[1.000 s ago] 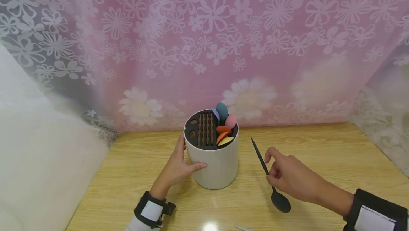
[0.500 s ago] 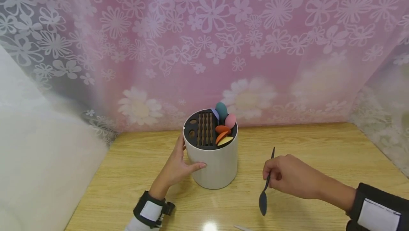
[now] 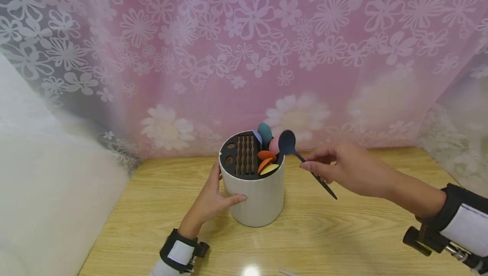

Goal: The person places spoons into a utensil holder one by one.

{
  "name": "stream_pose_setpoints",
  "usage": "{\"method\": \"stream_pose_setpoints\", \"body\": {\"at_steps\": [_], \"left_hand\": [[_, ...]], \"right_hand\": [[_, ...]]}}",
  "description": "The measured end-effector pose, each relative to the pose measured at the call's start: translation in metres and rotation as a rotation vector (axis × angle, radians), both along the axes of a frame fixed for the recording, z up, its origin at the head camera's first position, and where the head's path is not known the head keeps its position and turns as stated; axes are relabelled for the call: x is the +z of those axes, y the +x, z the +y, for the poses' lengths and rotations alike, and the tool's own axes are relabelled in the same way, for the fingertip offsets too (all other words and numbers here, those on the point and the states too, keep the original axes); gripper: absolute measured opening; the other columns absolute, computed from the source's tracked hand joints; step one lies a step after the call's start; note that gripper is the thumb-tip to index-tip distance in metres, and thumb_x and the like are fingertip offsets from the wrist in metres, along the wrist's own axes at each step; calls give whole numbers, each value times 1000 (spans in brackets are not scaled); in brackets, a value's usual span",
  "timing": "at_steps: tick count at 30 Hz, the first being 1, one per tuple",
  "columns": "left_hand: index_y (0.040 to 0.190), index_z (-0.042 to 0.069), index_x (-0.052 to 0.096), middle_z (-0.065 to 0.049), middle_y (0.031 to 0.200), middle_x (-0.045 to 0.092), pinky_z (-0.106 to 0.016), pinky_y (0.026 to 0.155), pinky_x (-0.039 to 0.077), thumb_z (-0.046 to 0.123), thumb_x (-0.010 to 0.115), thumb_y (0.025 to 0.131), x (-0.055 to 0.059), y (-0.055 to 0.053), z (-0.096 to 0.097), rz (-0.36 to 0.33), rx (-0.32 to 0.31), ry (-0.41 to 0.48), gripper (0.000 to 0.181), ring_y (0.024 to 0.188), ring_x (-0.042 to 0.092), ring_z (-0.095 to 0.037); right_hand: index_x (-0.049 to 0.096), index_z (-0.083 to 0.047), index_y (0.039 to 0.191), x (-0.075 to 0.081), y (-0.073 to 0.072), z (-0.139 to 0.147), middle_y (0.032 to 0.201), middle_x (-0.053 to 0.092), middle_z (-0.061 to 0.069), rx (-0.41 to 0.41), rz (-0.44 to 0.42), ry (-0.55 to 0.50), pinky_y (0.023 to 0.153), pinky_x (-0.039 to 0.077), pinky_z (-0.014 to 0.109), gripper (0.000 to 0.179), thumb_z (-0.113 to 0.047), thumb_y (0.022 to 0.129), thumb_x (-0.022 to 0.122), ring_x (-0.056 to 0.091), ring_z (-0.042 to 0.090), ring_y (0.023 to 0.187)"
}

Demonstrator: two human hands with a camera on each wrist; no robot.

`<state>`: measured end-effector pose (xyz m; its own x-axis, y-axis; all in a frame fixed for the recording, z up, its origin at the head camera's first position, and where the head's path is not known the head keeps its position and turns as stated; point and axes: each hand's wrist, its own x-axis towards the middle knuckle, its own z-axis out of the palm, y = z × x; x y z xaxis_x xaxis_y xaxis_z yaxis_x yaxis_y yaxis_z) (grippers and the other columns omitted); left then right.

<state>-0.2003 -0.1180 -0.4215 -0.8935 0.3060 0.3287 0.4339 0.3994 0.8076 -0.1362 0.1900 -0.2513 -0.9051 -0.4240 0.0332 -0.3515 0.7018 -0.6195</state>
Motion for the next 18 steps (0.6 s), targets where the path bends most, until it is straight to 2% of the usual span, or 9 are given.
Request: {"method": "stream_pose_setpoints", "body": {"at_steps": [2,5,11,15,18], "left_hand": [[142,39,-2,10,147,15,-57,98,33,56,76,57,1,1,0,-6,-3,0,117,127,22,-12],[142,40,-2,9,147,15,-57,98,32,53,76,58,8,5,0,-20,-7,3,115,127,22,-12],[143,35,0,-2,149,17,-60,99,30,40,78,63,30,19,-1,-29,-42,27,112,128,22,-17],[144,32,1,-3,149,16,-59,100,29,36,79,65,36,21,-1,-33,-59,29,111,128,22,-17],[144,32,1,-3,149,16,-59,100,29,36,79,65,37,21,0,-34,-68,36,111,128,21,-16]], "right_hand": [[65,-22,92,11,-4,-3,79,60,3,-27,85,31,57,52,34,14,-30,89,55,57,13,67],[64,-21,92,25,-11,-8,82,62,2,-51,146,48,59,53,34,12,-30,87,57,58,12,68],[67,-20,92,43,-24,-21,79,66,1,-124,208,36,68,50,39,19,-36,84,60,59,10,70],[68,-22,95,50,-31,-30,82,68,2,-169,252,17,75,45,48,26,-43,83,59,58,15,80],[68,-20,97,51,-35,-36,88,69,5,-179,252,-29,80,44,52,31,-45,82,59,58,17,86]]}}
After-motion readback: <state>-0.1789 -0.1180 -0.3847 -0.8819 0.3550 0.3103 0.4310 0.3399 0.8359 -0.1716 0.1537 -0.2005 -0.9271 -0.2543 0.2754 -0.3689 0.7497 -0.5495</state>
